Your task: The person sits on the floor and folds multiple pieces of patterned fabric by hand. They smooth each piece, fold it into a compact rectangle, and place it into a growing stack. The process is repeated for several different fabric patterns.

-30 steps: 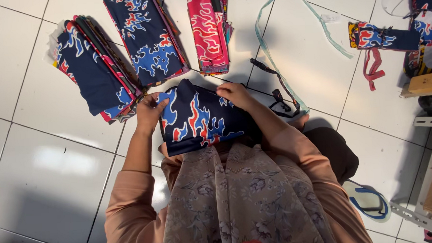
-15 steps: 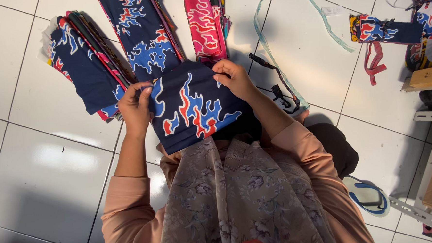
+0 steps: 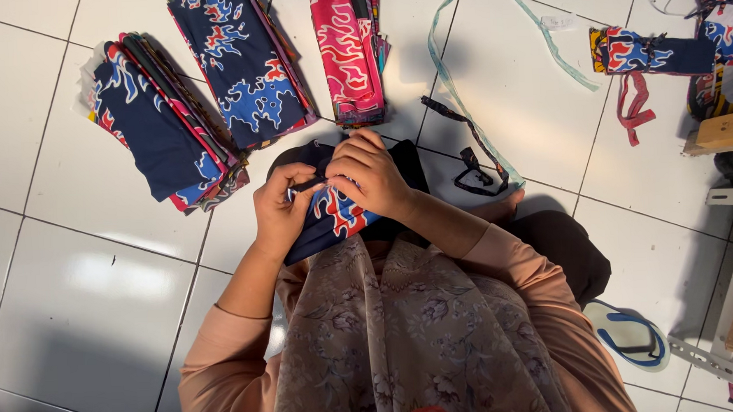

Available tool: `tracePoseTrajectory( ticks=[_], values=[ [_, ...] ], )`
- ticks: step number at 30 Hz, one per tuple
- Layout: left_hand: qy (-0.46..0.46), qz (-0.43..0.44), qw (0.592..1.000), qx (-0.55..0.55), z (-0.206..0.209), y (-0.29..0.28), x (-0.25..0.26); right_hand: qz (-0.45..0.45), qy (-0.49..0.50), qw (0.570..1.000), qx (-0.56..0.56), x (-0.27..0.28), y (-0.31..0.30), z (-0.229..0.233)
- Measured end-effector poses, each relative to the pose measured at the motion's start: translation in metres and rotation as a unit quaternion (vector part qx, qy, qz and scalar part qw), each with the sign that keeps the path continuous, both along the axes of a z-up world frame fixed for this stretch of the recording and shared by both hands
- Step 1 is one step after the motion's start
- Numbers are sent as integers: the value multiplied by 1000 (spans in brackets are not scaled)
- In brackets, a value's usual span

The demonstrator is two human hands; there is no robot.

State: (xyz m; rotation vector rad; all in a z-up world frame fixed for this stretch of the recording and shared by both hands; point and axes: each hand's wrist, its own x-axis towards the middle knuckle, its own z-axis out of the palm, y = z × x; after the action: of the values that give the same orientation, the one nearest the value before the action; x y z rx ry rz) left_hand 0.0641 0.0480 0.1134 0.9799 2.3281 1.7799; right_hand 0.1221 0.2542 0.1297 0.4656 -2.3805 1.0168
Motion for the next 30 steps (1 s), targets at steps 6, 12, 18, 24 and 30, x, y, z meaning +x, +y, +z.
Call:
tracePoseTrajectory(
  ticks=[6,12,18,24,30],
  values=[
    [-51,9,999,18,-18,-11,11,6,58,998,6,7,-2,-1],
    [-262,-18,956,129,-13,-11,14,3,87,996,25,10,-5,6],
    [-266,0,958,110,-9,-8,10,22,91,995,46,13,-5,-1],
    [-224,53,962,146,-22,-13,-11,47,64,996,26,30,-7,-25],
    [-150,98,978,104,-48,-38,-45,119,-89,989,-9,76,11,-27]
  ],
)
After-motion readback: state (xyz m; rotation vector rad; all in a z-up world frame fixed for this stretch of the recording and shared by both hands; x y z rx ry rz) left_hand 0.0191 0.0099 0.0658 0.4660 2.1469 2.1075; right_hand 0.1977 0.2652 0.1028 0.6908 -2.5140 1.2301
